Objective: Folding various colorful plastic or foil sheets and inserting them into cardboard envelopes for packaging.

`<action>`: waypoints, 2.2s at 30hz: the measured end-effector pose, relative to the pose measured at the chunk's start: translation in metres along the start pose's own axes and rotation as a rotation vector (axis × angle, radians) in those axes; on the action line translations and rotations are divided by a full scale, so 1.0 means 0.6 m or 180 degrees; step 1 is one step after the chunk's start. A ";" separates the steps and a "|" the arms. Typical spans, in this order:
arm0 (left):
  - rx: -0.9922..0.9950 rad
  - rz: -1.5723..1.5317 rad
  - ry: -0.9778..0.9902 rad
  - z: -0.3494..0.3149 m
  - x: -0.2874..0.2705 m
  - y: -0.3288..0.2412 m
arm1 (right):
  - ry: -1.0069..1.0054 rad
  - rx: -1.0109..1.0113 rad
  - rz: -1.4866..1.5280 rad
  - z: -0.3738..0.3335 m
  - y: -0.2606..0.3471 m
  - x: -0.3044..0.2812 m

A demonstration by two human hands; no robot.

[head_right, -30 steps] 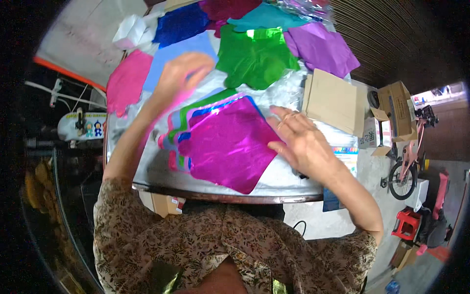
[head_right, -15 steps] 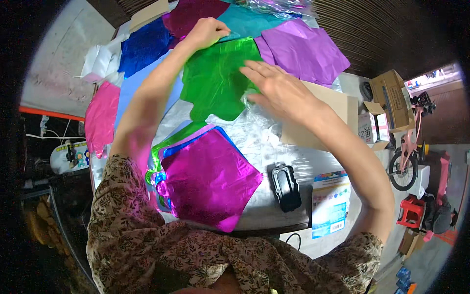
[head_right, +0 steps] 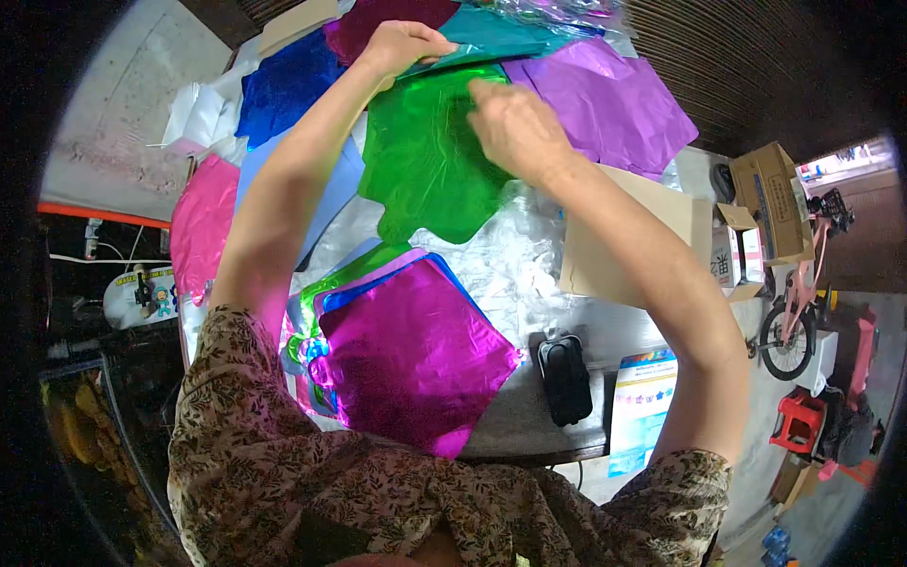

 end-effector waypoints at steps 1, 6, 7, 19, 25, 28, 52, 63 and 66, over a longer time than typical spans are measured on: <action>-0.0044 -0.0223 -0.0038 -0.005 0.009 0.004 | -0.0355 0.0089 0.0159 0.013 -0.010 -0.005; -0.0363 -0.0540 0.0125 -0.002 0.020 0.028 | -0.1421 0.0017 0.0187 0.096 -0.076 0.014; -0.0365 -0.0542 0.0119 -0.002 0.022 0.028 | -0.1603 -0.0105 0.0041 0.103 -0.080 0.017; -0.0613 -0.1027 -0.0192 0.000 0.007 0.048 | -0.1743 0.0184 -0.0646 0.094 -0.076 0.020; 0.0212 -0.0068 0.0090 0.010 0.012 -0.030 | -0.1714 -0.0445 0.0086 0.150 -0.045 0.011; 0.0531 0.0215 0.0127 0.013 0.016 -0.079 | -0.1139 0.0035 0.0045 0.184 -0.024 0.030; 0.1223 -0.0262 -0.0537 -0.269 -0.185 -0.397 | 0.0818 -0.1174 0.2802 0.205 -0.110 -0.026; 0.3398 0.1767 0.0591 -0.616 -0.112 -0.365 | 0.2057 -0.0121 0.4940 -0.315 0.067 -0.056; 0.3473 0.1693 0.0718 -0.671 -0.086 -0.322 | 0.1296 0.0990 0.4379 -0.364 0.086 -0.008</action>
Point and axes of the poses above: each hand's wrist, its own z-axis towards the middle knuckle, its own x-axis out of the palm, y = z × x, the point moved 3 cm from there along z, towards the middle knuckle, and after that the axes turned 14 degrees about x, right-handed, at the moved point
